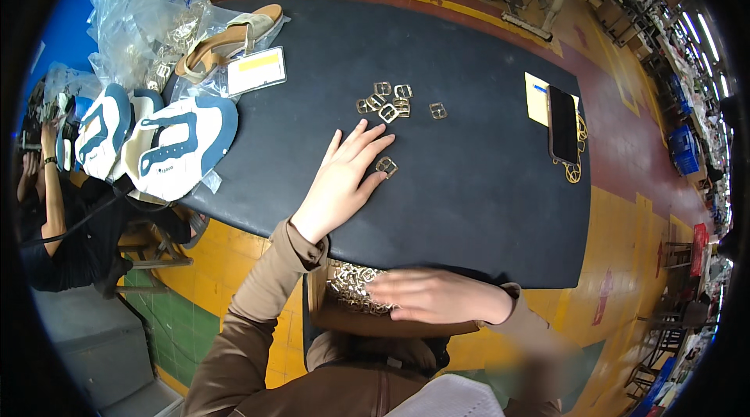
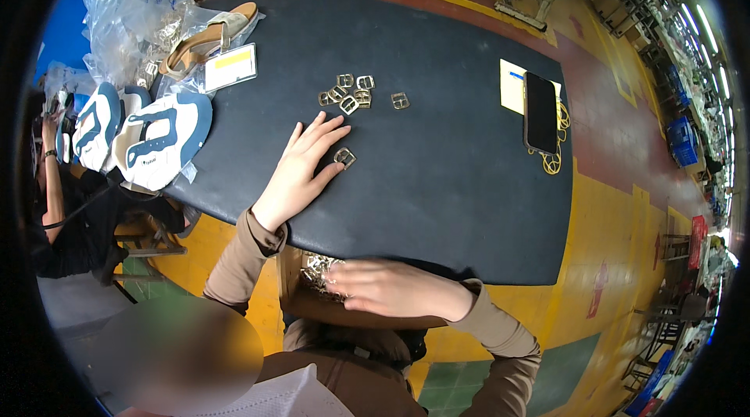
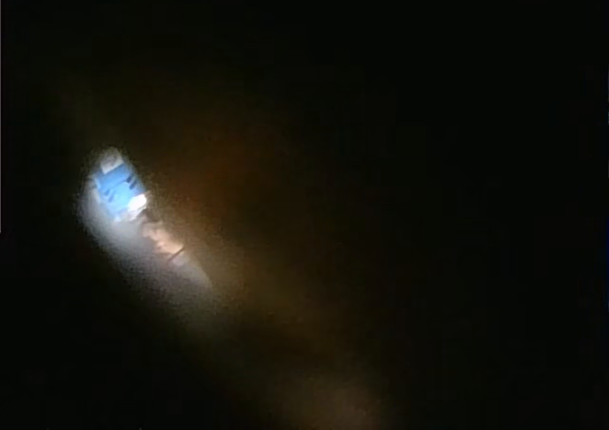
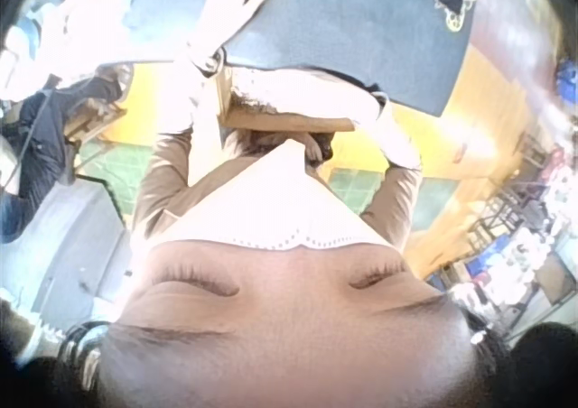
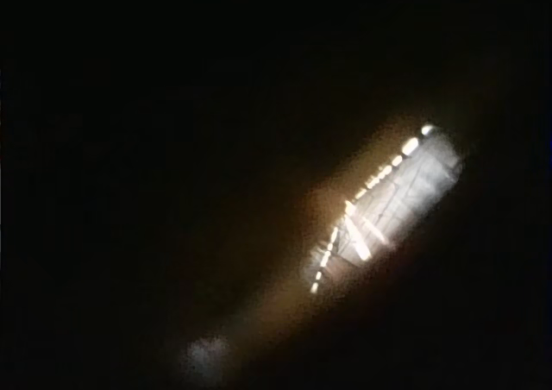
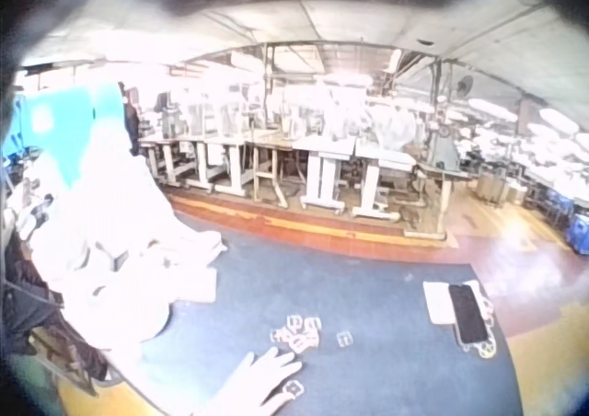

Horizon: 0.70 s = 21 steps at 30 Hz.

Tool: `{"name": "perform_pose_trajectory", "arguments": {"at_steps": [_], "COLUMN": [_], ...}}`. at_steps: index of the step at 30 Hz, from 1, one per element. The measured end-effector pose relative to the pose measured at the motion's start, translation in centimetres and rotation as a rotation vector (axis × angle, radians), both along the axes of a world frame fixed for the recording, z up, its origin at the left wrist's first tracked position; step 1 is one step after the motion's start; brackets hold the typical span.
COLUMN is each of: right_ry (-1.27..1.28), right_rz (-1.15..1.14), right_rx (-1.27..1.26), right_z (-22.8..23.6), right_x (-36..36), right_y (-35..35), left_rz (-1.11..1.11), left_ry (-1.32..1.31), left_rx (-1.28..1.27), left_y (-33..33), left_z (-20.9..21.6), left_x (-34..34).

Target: The person sorts small metal buckles on a workbench, then writes on a sticky note and places the buckles into a plastic bag. The person ties the bag and places it into a cardboard box.

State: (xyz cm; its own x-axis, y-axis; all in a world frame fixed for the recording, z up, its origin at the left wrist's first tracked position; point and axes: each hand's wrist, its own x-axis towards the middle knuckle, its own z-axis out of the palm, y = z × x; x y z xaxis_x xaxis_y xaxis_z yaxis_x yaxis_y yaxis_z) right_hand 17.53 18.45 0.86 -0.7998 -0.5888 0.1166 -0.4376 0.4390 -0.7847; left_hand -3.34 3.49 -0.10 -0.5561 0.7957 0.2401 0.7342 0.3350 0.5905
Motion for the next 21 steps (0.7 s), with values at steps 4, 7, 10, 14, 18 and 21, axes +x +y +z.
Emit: {"name": "perform_pose_trajectory", "arguments": {"at_steps": [4, 7, 10, 14, 18, 21], "right_ry": [0.140, 0.240, 0.280, 0.271, 0.089, 0.111], "right_rz": [0.012, -0.382, -0.747, -0.736, -0.528, -0.506], "right_rx": [-0.015, 0.103, 0.152, 0.197, 0.017, 0.063], "right_z": [1.8, 2.7, 0.7, -1.2, -0.1, 0.0], "right_x": [-2.9, -7.8, -11.8, -13.1, -10.8, -9.9], "right_y": [2.3, 6.2, 9.5, 9.8, 6.8, 5.1], "left_rz": [-0.063, -0.104, -0.149, -0.114, 0.028, 0.075], "left_ry": [0.082, 0.056, -0.007, -0.044, 0.069, 0.103], "left_rx": [-0.079, -0.104, -0.102, -0.019, 0.028, 0.048], "left_y": [0.7, 1.1, 1.2, 0.6, -0.2, -0.2], "left_z": [0.5, 0.6, 0.7, 0.4, -0.6, -0.2], "left_x": [-2.0, -2.7, -2.2, -2.5, -2.9, -2.8]}}
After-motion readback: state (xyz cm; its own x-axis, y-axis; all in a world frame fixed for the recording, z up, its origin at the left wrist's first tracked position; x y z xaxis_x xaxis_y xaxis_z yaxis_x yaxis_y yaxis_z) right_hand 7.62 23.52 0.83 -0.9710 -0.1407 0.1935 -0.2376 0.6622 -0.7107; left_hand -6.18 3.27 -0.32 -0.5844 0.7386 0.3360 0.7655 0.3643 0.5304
